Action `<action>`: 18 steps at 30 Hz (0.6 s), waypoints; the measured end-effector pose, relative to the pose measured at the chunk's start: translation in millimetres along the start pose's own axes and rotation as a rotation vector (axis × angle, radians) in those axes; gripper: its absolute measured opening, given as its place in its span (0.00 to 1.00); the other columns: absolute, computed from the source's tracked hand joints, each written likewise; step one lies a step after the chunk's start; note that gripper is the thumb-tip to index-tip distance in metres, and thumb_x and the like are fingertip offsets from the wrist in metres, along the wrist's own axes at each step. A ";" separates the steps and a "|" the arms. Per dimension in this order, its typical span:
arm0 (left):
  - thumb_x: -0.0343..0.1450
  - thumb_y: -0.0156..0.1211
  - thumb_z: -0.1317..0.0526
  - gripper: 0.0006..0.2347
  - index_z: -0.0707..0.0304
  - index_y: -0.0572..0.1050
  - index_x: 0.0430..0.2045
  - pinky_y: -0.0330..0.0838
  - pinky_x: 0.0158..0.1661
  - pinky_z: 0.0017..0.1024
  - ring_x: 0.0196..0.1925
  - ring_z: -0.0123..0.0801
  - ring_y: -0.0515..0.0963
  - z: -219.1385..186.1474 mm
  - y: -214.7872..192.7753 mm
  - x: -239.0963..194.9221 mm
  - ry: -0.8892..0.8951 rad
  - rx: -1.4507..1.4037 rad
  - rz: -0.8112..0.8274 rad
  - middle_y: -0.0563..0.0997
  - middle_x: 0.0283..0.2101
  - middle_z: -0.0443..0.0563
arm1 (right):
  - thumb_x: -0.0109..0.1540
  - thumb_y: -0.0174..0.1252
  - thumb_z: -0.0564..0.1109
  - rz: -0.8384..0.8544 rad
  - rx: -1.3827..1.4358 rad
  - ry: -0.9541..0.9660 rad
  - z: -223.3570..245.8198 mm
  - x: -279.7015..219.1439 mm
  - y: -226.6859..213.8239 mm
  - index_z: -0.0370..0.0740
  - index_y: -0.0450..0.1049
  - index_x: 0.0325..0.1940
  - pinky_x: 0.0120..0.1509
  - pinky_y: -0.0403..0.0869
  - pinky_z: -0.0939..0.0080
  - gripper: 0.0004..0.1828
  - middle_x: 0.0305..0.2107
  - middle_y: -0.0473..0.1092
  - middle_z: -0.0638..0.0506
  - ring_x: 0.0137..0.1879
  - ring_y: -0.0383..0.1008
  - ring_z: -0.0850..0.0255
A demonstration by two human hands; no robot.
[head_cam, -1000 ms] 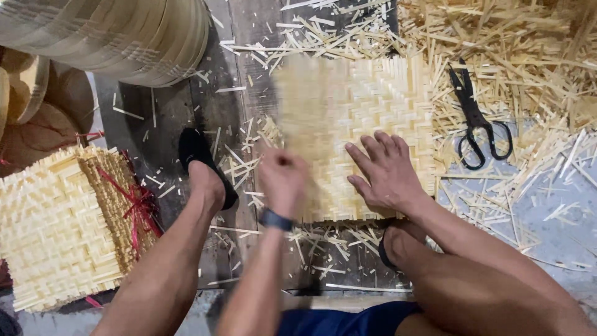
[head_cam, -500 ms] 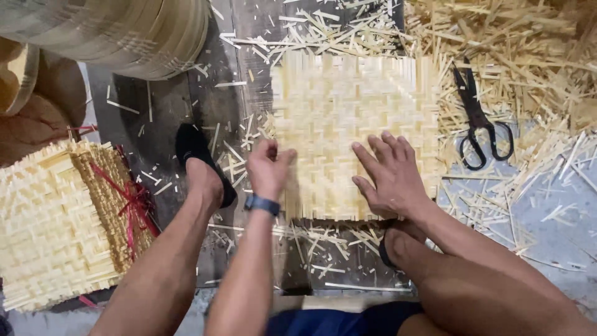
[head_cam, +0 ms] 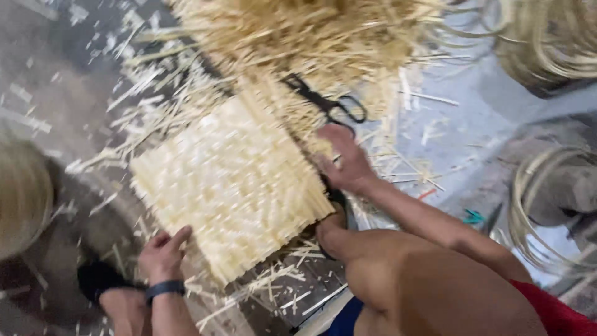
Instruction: The person sits on the floor of a bamboo workshop assembling round woven bamboo sieves. They press a square woven bamboo mat into a round wooden mold, trim the overhanging edges with scissors, fit a bent bamboo rim around the mat, and set finished trays onto a stack.
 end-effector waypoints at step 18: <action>0.61 0.79 0.63 0.19 0.70 0.77 0.42 0.74 0.29 0.30 0.31 0.35 0.78 -1.3 -22.1 18.7 -0.135 0.173 -0.071 0.80 0.35 0.53 | 0.59 0.71 0.50 -0.230 -0.185 0.802 -162.9 -109.6 -280.8 0.30 0.67 0.66 0.56 0.77 0.52 0.36 0.51 0.74 0.40 0.57 0.76 0.54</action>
Point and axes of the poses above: each hand's wrist, its own x-axis towards the middle knuckle, its own y-axis out of the palm, z = x × y, the point moved 4 cm from there along x, towards the middle knuckle
